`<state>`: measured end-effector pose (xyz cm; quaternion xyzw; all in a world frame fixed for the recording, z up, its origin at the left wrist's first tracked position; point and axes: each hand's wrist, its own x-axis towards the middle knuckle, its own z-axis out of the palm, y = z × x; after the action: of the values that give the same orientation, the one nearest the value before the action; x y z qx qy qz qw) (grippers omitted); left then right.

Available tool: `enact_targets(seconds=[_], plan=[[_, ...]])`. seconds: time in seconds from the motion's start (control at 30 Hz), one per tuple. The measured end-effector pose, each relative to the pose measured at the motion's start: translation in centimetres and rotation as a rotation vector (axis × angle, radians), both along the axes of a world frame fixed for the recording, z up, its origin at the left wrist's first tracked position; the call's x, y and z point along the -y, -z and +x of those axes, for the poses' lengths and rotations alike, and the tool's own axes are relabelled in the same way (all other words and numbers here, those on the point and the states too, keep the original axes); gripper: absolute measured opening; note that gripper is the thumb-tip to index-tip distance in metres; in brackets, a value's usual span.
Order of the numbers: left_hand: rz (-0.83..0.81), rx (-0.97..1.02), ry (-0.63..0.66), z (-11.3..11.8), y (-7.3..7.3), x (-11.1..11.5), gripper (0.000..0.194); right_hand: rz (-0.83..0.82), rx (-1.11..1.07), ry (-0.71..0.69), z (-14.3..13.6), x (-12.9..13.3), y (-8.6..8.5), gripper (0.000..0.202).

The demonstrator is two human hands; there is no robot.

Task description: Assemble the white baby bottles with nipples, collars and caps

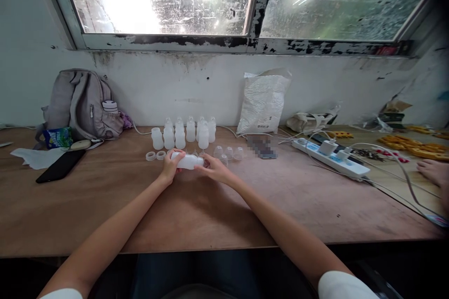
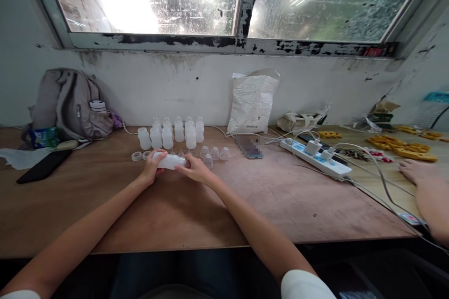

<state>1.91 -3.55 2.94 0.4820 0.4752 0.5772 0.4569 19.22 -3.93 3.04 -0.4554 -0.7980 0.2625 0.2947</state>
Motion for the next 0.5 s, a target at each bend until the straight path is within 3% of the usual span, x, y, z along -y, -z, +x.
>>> enact_targets(seconds=[0.13, 0.33, 0.5], plan=[[0.011, 0.017, -0.001, -0.2, 0.1, -0.2, 0.027, -0.392, -0.409, -0.045, 0.3, -0.3, -0.3, 0.04], [-0.005, 0.054, 0.032, -0.3, 0.8, -0.8, 0.031, -0.25, -0.527, -0.035, 0.3, 0.2, -1.0, 0.049], [-0.014, 0.065, 0.045, -0.4, 1.0, -0.8, 0.03, -0.713, -0.524, -0.028, 0.4, 0.1, -0.7, 0.055]])
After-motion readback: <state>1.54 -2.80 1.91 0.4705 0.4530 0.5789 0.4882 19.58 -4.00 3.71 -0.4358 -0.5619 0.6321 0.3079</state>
